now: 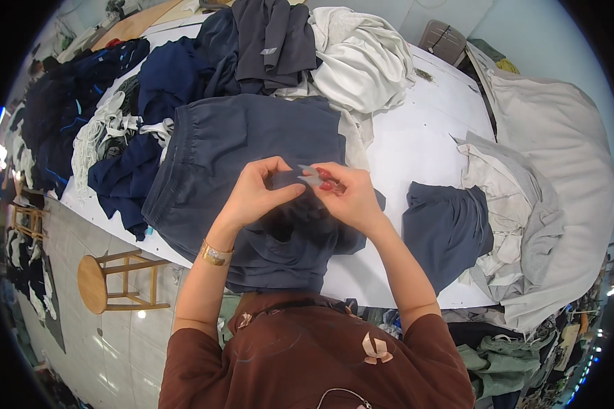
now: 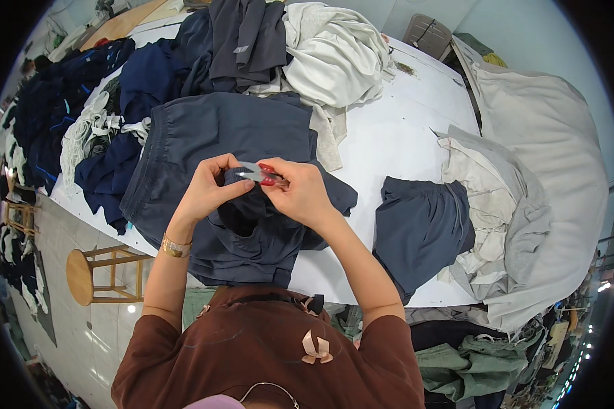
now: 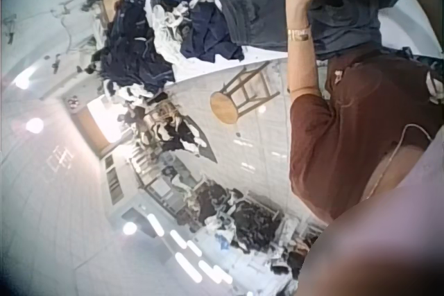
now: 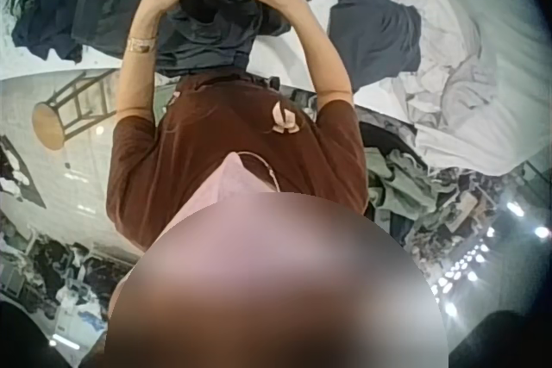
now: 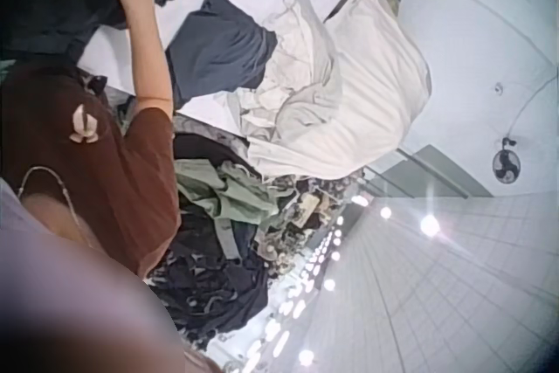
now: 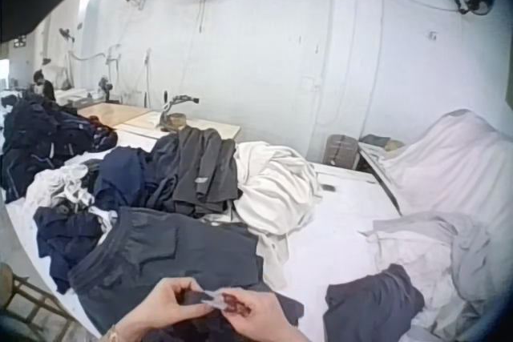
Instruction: Sorting through piles of finished shorts and using a thread trimmer to remove loose threads before bundling them.
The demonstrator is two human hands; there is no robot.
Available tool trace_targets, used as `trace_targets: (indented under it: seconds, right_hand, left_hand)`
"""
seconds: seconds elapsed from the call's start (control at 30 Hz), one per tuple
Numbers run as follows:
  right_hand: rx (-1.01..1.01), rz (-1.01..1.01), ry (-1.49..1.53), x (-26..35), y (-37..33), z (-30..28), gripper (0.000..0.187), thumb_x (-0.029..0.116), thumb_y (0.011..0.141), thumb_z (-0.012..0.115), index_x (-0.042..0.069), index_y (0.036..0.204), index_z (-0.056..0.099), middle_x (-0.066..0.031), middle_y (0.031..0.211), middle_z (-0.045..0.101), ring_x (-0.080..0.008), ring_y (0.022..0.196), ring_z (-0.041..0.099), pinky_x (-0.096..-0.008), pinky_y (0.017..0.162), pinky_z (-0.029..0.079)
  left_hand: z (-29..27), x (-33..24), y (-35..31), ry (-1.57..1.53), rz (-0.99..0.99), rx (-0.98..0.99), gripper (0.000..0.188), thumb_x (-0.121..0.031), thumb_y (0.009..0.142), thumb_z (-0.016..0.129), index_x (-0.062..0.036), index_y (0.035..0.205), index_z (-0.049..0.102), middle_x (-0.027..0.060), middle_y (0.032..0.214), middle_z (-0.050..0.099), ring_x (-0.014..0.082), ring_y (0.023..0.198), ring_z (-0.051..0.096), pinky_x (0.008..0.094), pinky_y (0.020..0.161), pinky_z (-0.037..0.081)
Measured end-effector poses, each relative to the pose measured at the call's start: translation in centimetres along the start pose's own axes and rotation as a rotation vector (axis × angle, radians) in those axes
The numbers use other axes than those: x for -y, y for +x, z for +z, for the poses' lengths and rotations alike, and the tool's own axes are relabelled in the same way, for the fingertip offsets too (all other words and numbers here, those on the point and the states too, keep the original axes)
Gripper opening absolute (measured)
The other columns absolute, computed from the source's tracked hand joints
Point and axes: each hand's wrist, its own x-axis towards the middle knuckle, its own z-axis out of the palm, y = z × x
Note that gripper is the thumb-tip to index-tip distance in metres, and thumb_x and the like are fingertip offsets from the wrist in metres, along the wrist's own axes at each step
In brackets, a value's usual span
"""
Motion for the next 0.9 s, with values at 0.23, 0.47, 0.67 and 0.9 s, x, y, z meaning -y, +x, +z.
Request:
trace_targets:
  seconds: [0.23,0.47,0.67,0.9]
  right_hand:
    - [-0.071,-0.217,-0.311,1.2,0.3,0.5,0.021,0.01,0.071,0.068,0.003,0.09,0.062,-0.0089,0.07,0.063,-0.0195,0.056,0.061,-0.0281,0.05,0.046]
    - [0.004,0.085,-0.063,0.4,0.0,-1.9,0.018,0.013,0.08,0.069,0.0,0.088,0.06,-0.0048,0.066,0.058,-0.0065,0.059,0.053,-0.0226,0.054,0.042]
    - [0.048,-0.192,-0.423,-0.2,-0.6,-2.0,0.027,0.025,0.076,0.072,0.003,0.077,0.057,-0.008,0.064,0.057,-0.0224,0.054,0.057,-0.0292,0.049,0.042]
    - [0.031,-0.29,-0.563,-0.9,-0.5,-2.1,0.032,0.038,0.078,0.068,0.008,0.078,0.055,-0.004,0.064,0.055,-0.0232,0.051,0.054,-0.032,0.043,0.039]
  left_hand:
    - [0.2,-0.4,-0.1,0.154,0.036,-0.017,0.014,-0.007,0.075,0.072,0.0007,0.082,0.063,-0.0012,0.077,0.062,0.003,0.069,0.054,0.0181,0.062,0.044]
    - [-0.3,-0.8,-0.3,-0.141,-0.078,0.042,0.015,-0.004,0.075,0.073,0.0002,0.084,0.063,-0.0022,0.078,0.061,0.0017,0.069,0.054,0.0156,0.063,0.043]
    - [-0.3,-1.1,-0.2,-0.187,-0.118,0.067,0.014,-0.004,0.075,0.073,-0.001,0.084,0.063,-0.0028,0.077,0.06,0.0012,0.068,0.053,0.0142,0.062,0.042]
    - [-0.2,-1.0,-0.2,-0.171,-0.116,0.075,0.015,-0.004,0.075,0.073,-0.0005,0.086,0.063,-0.0026,0.078,0.06,0.0009,0.068,0.053,0.0147,0.061,0.042]
